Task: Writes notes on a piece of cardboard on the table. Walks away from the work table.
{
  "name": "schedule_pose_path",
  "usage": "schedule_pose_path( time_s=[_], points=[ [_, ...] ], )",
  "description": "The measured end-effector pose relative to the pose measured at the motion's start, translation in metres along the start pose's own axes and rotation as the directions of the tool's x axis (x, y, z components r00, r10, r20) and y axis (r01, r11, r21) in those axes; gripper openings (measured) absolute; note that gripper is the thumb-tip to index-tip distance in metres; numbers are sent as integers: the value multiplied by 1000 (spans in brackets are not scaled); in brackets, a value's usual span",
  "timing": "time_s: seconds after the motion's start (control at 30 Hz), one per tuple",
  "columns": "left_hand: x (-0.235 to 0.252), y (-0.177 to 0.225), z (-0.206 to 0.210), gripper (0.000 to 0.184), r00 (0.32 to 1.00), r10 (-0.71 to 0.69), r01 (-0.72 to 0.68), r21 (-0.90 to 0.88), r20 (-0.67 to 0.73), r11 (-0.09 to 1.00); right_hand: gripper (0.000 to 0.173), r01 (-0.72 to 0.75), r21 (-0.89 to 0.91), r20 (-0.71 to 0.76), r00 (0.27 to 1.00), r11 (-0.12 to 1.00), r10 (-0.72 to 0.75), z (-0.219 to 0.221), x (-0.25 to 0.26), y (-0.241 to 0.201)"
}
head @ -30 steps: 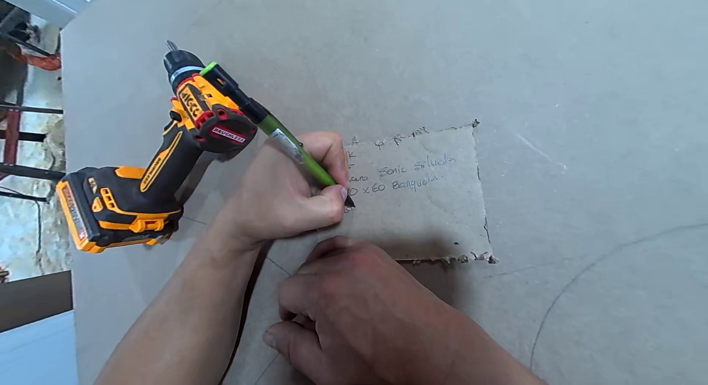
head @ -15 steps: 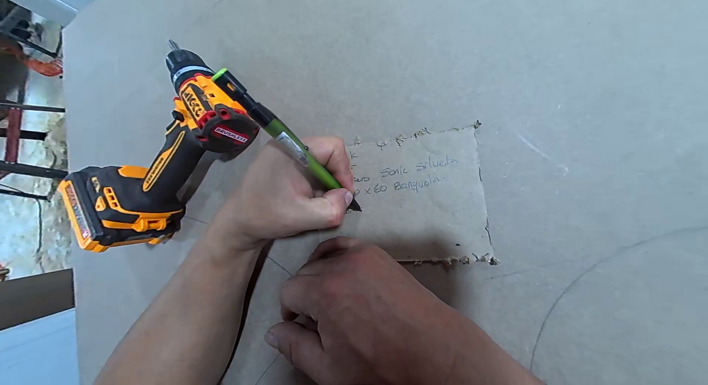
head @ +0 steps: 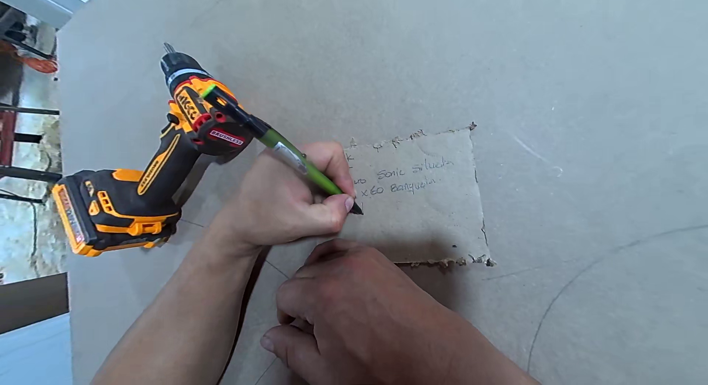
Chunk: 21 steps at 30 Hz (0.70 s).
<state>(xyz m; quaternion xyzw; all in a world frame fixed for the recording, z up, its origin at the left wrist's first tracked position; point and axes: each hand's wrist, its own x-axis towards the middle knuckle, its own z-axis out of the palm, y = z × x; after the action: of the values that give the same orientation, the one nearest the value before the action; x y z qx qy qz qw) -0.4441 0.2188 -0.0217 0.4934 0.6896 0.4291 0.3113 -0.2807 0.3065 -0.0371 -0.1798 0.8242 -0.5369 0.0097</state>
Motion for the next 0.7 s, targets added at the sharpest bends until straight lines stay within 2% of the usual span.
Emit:
schedule_pose_path(
  time_s=[0.2, 0.33, 0.7],
  points=[
    [1, -3, -2, 7, 1000, 22, -22, -6, 6, 1000, 34, -6, -12, -11, 1000, 1000, 6, 1, -1, -1],
    [4, 1, 2, 7, 999, -5, 6, 17, -52, 1000, 34, -1, -3, -21, 1000, 1000, 1, 0, -1, 0],
    [2, 1, 2, 7, 1000, -5, 5, -3, -23, 1000, 34, -8, 5, -5, 1000, 1000, 8, -1, -1, -1]
  ],
)
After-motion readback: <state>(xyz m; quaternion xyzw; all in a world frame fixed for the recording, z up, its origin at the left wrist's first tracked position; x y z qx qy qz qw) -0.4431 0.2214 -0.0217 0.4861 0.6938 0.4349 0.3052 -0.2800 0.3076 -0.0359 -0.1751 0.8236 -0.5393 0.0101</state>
